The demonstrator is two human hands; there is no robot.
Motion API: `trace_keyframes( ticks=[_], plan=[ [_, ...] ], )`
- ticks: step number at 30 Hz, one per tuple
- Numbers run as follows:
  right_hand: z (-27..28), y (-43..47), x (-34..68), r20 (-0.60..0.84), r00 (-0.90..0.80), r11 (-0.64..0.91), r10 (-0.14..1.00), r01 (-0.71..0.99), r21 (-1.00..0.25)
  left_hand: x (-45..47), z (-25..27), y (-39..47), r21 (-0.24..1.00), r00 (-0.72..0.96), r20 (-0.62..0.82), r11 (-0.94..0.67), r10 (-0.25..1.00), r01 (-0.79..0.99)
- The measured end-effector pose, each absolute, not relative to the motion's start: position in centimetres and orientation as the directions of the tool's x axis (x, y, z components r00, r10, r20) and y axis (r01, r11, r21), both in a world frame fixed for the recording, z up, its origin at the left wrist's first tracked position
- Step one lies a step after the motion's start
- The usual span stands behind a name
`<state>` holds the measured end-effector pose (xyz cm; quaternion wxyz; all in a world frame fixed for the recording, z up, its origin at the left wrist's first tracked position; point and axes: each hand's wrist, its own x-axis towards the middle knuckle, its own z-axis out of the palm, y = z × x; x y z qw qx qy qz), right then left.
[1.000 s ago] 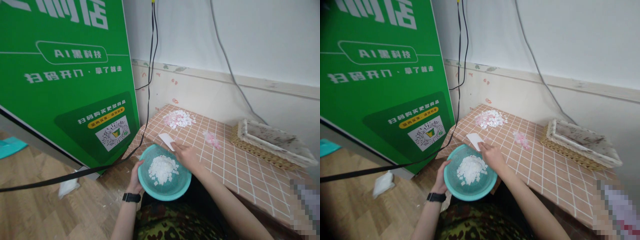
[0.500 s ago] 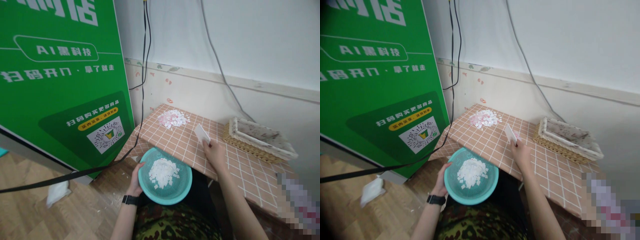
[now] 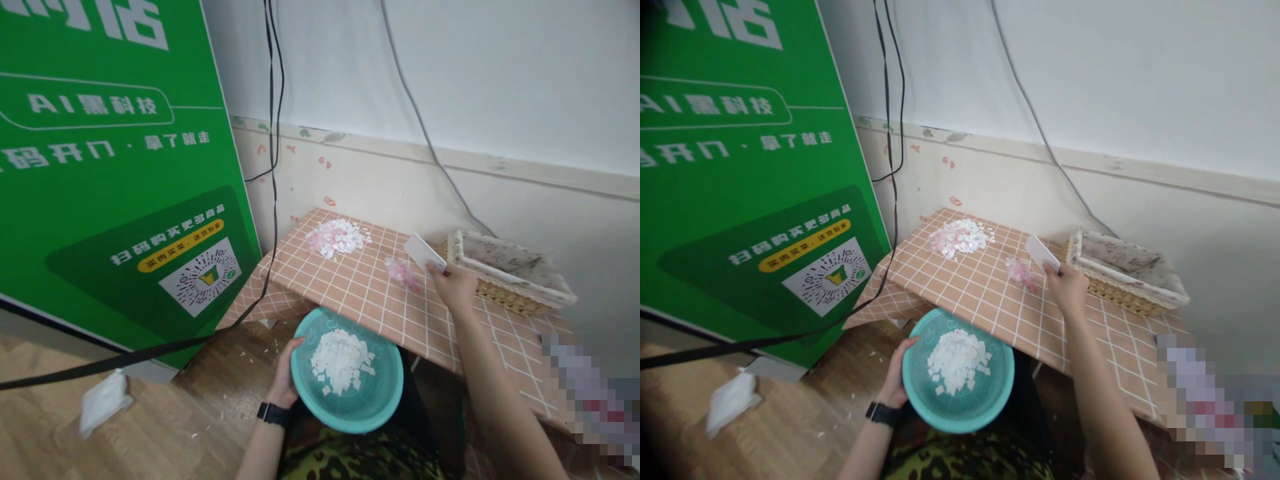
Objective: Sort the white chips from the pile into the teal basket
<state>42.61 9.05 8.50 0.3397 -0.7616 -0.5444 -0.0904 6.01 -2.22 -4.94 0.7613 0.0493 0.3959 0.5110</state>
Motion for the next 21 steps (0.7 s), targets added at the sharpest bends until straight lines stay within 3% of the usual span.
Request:
trace_keyframes(
  ticks=[4,11,15,21],
  plan=[
    [8.0,10.1,43.7,0.459,0.358,-0.198,0.813,0.912,-0.359,6.6,-4.8,-2.3,0.470,0.185,-0.567,0.500,0.803,-0.727],
    [8.4,10.7,43.3,0.392,0.299,-0.097,0.870,0.883,-0.459,6.3,-4.1,-2.1,0.537,0.141,-0.563,0.490,0.815,-0.687],
    [8.9,11.9,43.8,0.386,0.277,-0.080,0.880,0.887,-0.455,5.6,-4.5,-2.4,0.543,0.132,-0.566,0.489,0.814,-0.682],
    [10.1,13.4,42.5,0.398,0.128,0.113,0.908,0.842,-0.527,4.9,-5.1,-2.5,0.539,0.165,-0.591,0.538,0.790,-0.648]
  ],
)
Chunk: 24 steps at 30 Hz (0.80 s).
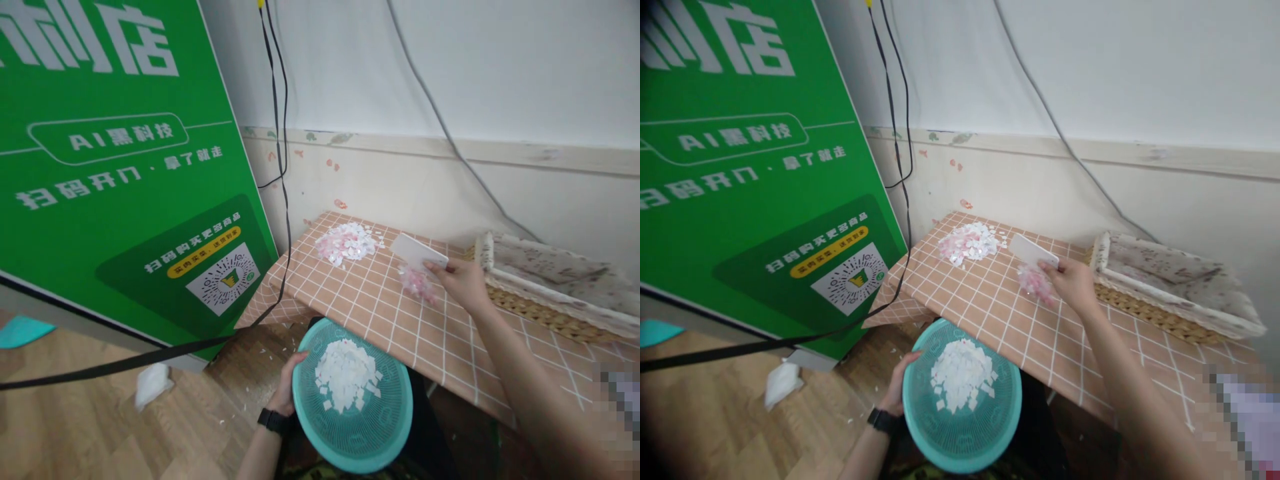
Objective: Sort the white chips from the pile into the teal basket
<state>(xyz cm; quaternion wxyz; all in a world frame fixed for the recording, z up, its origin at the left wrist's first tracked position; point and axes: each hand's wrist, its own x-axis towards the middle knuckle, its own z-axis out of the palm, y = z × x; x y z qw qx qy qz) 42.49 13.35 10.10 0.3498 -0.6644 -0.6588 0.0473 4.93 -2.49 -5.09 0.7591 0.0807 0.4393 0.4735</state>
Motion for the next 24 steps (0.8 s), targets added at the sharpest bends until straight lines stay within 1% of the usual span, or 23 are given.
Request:
trace_keyframes(
  ticks=[4,6,9,12,17,22,24],
  plan=[
    [10.5,14.5,38.5,0.341,-0.073,0.251,0.937,0.820,-0.514,4.9,-4.4,-2.4,0.529,0.166,-0.630,0.576,0.759,-0.623],
    [10.2,15.2,36.5,0.368,-0.112,0.298,0.923,0.813,-0.500,5.0,-3.9,-2.5,0.511,0.187,-0.647,0.603,0.739,-0.612],
    [9.4,16.1,34.4,0.400,-0.118,0.318,0.909,0.817,-0.482,5.0,-3.4,-3.2,0.518,0.205,-0.655,0.630,0.727,-0.578],
    [8.9,17.1,33.6,0.400,-0.142,0.344,0.905,0.797,-0.496,4.4,-3.6,-4.3,0.533,0.196,-0.674,0.653,0.712,-0.537],
    [8.2,18.5,33.7,0.357,-0.181,0.370,0.917,0.720,-0.587,1.9,-4.1,-5.4,0.509,0.140,-0.707,0.637,0.693,-0.579],
    [7.9,18.3,35.0,0.290,-0.157,0.319,0.944,0.658,-0.682,0.7,-4.6,-4.8,0.502,0.143,-0.683,0.602,0.717,-0.621],
    [7.8,18.0,35.2,0.287,-0.115,0.291,0.951,0.651,-0.701,1.0,-4.9,-4.5,0.501,0.129,-0.676,0.581,0.726,-0.642]
  ],
)
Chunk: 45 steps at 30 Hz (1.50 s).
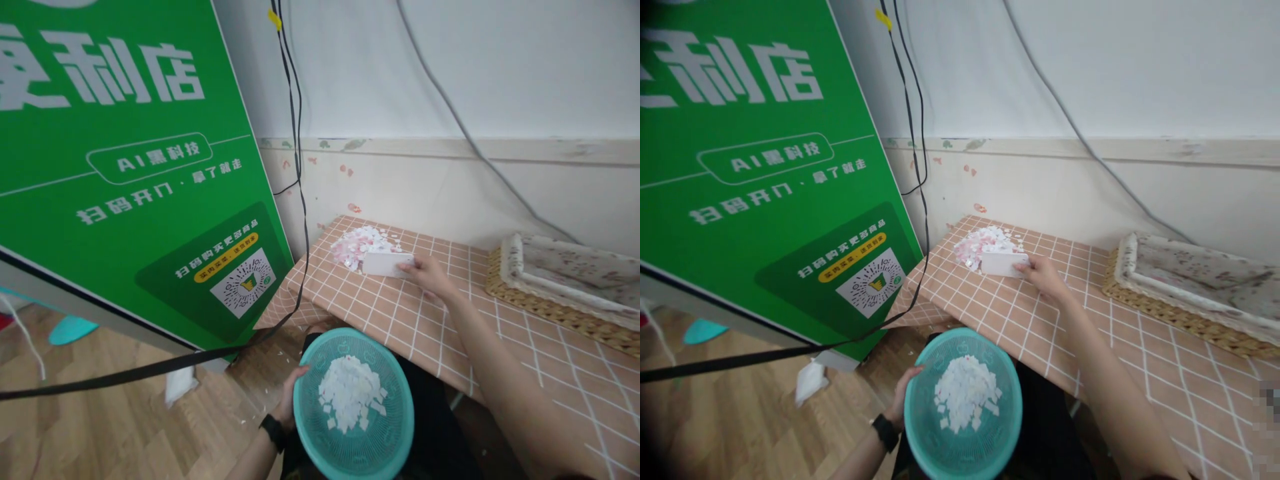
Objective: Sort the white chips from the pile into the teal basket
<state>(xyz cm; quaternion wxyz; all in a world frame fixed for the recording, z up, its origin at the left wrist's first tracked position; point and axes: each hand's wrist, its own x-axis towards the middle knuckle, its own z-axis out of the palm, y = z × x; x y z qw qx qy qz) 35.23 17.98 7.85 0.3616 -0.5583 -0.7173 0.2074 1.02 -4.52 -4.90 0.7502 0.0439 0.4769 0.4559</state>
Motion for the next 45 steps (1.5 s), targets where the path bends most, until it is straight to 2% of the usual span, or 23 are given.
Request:
trace_keyframes(
  ticks=[4,11,17,21,27,30,34,37,45],
  plan=[
    [7.7,17.3,34.5,0.339,-0.027,0.270,0.940,0.665,-0.696,2.1,-5.3,-4.3,0.479,0.129,-0.654,0.539,0.746,-0.692],
    [7.8,16.6,33.2,0.351,-0.057,0.295,0.935,0.678,-0.674,2.8,-6.0,-4.1,0.477,0.177,-0.634,0.561,0.753,-0.676],
    [7.8,16.0,33.2,0.355,-0.106,0.327,0.929,0.686,-0.650,2.5,-6.6,-4.2,0.501,0.117,-0.611,0.497,0.783,-0.708],
    [7.6,15.8,32.9,0.364,-0.110,0.340,0.925,0.669,-0.661,2.4,-6.5,-4.2,0.500,0.153,-0.574,0.492,0.804,-0.713],
    [7.5,15.7,31.5,0.430,-0.168,0.416,0.887,0.696,-0.586,2.5,-6.8,-3.9,0.512,0.133,-0.572,0.479,0.809,-0.712],
    [7.7,15.5,31.0,0.431,-0.205,0.440,0.879,0.697,-0.566,2.6,-6.6,-4.0,0.498,0.180,-0.570,0.512,0.801,-0.700],
    [7.8,15.3,30.8,0.403,-0.214,0.430,0.890,0.688,-0.585,2.7,-6.1,-3.9,0.473,0.216,-0.586,0.547,0.781,-0.691],
    [7.7,15.4,30.8,0.427,-0.173,0.420,0.887,0.686,-0.594,2.7,-6.1,-3.8,0.502,0.187,-0.577,0.526,0.795,-0.687],
    [7.7,15.6,30.5,0.445,-0.227,0.474,0.866,0.656,-0.588,2.6,-6.9,-3.7,0.517,0.165,-0.557,0.495,0.814,-0.699]
  ],
)
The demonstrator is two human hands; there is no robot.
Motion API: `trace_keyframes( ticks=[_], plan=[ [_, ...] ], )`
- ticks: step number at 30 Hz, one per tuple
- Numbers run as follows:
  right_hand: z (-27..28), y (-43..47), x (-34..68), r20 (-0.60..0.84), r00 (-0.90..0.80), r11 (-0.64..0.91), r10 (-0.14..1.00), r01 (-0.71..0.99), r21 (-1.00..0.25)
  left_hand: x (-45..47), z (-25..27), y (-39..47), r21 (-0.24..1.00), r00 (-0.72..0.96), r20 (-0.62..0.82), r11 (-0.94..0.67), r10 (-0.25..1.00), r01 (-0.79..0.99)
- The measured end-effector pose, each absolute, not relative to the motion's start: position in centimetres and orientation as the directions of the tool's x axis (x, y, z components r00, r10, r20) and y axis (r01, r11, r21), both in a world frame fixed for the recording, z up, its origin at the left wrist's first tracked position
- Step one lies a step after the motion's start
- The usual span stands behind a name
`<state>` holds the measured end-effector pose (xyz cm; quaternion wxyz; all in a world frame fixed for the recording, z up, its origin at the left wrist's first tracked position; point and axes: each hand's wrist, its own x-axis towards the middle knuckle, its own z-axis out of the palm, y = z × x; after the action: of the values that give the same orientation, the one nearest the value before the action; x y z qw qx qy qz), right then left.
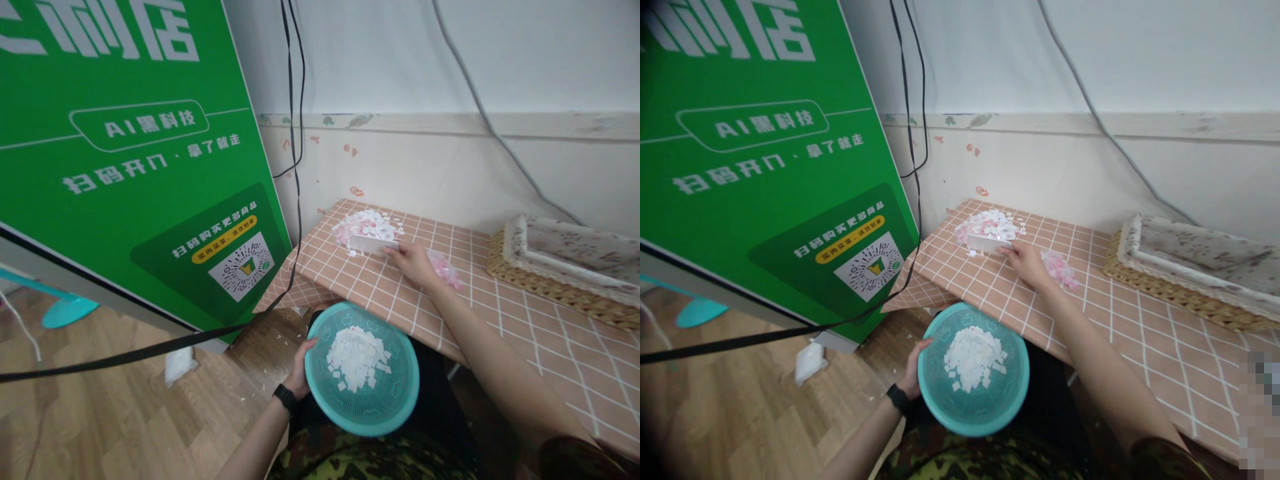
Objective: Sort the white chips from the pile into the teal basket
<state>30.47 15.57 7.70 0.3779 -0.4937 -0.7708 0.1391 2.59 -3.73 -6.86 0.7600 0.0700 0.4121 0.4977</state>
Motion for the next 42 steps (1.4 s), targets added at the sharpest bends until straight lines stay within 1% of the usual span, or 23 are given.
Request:
trace_keyframes(
  ticks=[7,14,18,24,32,37,42],
  plan=[
    [7.7,15.5,30.5,0.449,-0.232,0.482,0.863,0.647,-0.591,2.7,-6.5,-3.8,0.515,0.175,-0.558,0.504,0.811,-0.693],
    [8.0,15.4,30.7,0.388,-0.247,0.449,0.888,0.649,-0.615,2.6,-6.6,-3.7,0.525,0.161,-0.556,0.495,0.815,-0.692],
    [8.0,15.5,31.1,0.380,-0.179,0.397,0.907,0.659,-0.639,2.7,-6.2,-3.7,0.511,0.160,-0.568,0.499,0.807,-0.700],
    [8.2,15.3,31.5,0.361,-0.188,0.391,0.914,0.647,-0.654,2.7,-6.1,-3.7,0.510,0.173,-0.572,0.512,0.802,-0.691],
    [8.7,15.3,31.8,0.335,-0.128,0.331,0.933,0.669,-0.666,2.7,-6.4,-3.7,0.515,0.166,-0.565,0.502,0.808,-0.695],
    [9.0,15.0,31.9,0.310,-0.107,0.305,0.945,0.636,-0.709,2.8,-6.0,-3.7,0.510,0.155,-0.583,0.508,0.798,-0.695],
    [9.0,14.8,31.8,0.294,-0.143,0.318,0.945,0.608,-0.728,2.8,-5.6,-3.7,0.499,0.161,-0.585,0.509,0.795,-0.701]
  ],
)
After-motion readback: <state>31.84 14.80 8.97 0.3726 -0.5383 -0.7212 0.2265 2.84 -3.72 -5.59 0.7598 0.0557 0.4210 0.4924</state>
